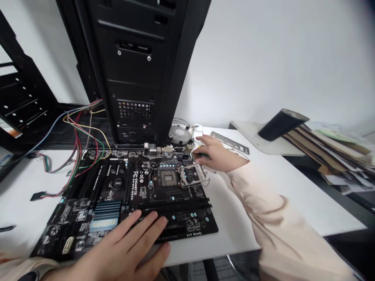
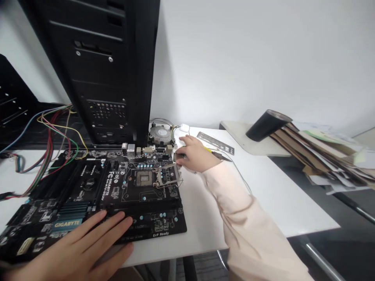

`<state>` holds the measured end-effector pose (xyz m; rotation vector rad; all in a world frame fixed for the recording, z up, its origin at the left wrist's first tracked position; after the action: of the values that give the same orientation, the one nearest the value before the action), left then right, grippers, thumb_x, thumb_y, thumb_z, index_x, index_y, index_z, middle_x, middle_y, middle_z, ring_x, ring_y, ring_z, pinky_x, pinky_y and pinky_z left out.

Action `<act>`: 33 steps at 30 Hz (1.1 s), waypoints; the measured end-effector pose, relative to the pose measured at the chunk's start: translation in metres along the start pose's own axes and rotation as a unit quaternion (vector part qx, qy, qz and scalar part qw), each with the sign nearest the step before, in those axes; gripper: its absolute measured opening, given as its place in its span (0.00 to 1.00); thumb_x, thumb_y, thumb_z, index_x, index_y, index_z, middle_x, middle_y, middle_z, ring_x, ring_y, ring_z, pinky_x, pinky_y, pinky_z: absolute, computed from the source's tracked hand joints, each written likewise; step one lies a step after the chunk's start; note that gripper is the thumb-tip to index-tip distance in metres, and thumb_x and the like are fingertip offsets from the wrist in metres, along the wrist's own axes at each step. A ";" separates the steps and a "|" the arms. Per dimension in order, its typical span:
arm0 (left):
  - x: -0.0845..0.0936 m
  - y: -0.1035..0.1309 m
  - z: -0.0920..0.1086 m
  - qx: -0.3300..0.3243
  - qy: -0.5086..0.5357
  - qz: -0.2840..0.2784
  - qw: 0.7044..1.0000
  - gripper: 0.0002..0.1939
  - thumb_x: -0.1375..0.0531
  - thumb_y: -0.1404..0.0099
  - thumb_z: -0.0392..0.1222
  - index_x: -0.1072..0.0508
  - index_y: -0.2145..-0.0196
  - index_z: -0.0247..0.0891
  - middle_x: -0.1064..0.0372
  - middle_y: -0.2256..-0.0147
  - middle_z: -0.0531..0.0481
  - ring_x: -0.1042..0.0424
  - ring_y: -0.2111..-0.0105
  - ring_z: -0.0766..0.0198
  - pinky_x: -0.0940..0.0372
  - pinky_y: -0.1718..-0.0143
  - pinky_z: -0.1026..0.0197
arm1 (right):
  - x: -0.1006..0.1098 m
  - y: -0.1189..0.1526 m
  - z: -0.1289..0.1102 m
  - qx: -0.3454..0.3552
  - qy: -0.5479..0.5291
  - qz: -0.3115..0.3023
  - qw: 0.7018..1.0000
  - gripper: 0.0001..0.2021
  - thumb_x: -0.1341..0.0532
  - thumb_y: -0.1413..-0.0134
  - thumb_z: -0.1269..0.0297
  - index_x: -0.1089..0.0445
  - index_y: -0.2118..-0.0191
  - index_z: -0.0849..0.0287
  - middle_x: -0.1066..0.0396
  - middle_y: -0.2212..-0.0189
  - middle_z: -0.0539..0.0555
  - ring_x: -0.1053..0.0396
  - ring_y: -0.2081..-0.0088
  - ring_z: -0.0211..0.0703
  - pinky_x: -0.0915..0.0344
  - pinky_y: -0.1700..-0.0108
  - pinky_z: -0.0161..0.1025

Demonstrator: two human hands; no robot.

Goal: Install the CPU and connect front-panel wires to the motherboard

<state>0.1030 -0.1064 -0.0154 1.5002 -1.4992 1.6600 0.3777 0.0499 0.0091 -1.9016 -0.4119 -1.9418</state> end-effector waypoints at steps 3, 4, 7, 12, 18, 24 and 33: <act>-0.001 0.001 0.001 0.006 0.014 -0.017 1.000 0.19 0.48 0.36 0.59 0.29 0.52 0.51 0.28 0.52 0.52 0.36 0.50 0.57 0.56 0.44 0.53 | 0.000 -0.001 -0.001 -0.025 -0.035 -0.013 0.999 0.09 0.36 0.52 0.63 0.23 0.65 0.59 0.39 0.46 0.64 0.43 0.43 0.60 0.44 0.42 0.55; -0.001 0.001 0.002 0.008 0.017 -0.020 1.000 0.19 0.48 0.36 0.59 0.29 0.53 0.51 0.27 0.52 0.51 0.35 0.50 0.57 0.56 0.44 0.53 | -0.001 -0.001 -0.001 -0.034 -0.046 -0.014 0.998 0.08 0.36 0.53 0.63 0.24 0.65 0.59 0.39 0.47 0.63 0.42 0.44 0.60 0.44 0.42 0.55; -0.001 0.003 0.005 0.009 0.014 -0.017 1.000 0.17 0.48 0.35 0.56 0.29 0.54 0.50 0.27 0.53 0.51 0.34 0.50 0.57 0.57 0.44 0.52 | -0.004 -0.001 0.001 -0.053 -0.077 -0.001 0.996 0.09 0.35 0.55 0.63 0.26 0.65 0.59 0.39 0.49 0.62 0.41 0.46 0.57 0.42 0.43 0.53; -0.001 0.001 0.007 0.018 0.001 -0.034 0.999 0.14 0.47 0.34 0.51 0.29 0.53 0.52 0.28 0.51 0.53 0.35 0.48 0.58 0.56 0.44 0.52 | -0.004 -0.001 0.004 -0.054 -0.133 0.058 0.988 0.12 0.33 0.61 0.63 0.32 0.68 0.58 0.38 0.58 0.59 0.38 0.53 0.53 0.38 0.49 0.50; 0.000 0.002 0.006 0.034 0.006 -0.040 0.999 0.16 0.47 0.35 0.53 0.28 0.53 0.51 0.30 0.48 0.52 0.37 0.47 0.59 0.57 0.43 0.54 | 0.007 0.000 0.007 -0.028 -0.199 0.101 0.974 0.09 0.34 0.60 0.64 0.36 0.78 0.58 0.34 0.63 0.57 0.35 0.58 0.49 0.36 0.54 0.47; -0.002 0.002 0.008 0.032 0.008 -0.026 0.999 0.15 0.46 0.35 0.52 0.29 0.53 0.50 0.29 0.49 0.52 0.36 0.47 0.59 0.57 0.42 0.54 | 0.029 0.008 0.001 -0.133 -0.375 0.206 0.894 0.13 0.33 0.59 0.56 0.34 0.75 0.59 0.36 0.82 0.47 0.40 0.79 0.35 0.40 0.75 0.36; -0.006 0.003 0.009 0.025 0.003 -0.032 0.999 0.15 0.48 0.33 0.51 0.30 0.51 0.51 0.29 0.50 0.52 0.33 0.51 0.59 0.53 0.44 0.55 | 0.039 0.013 -0.082 -0.008 -0.389 0.213 0.896 0.08 0.41 0.48 0.67 0.28 0.61 0.58 0.26 0.72 0.51 0.29 0.72 0.38 0.31 0.69 0.37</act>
<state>0.1062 -0.1137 -0.0231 1.5511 -1.3999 1.6758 0.3112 -0.0032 0.0446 -2.4665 -0.1576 -0.8572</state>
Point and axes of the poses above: each hand's wrist, its own y-axis away from the middle knuckle, its own x-axis out of the back of the hand, z = x × y, the point moved 3 cm from there along -y, towards the middle knuckle
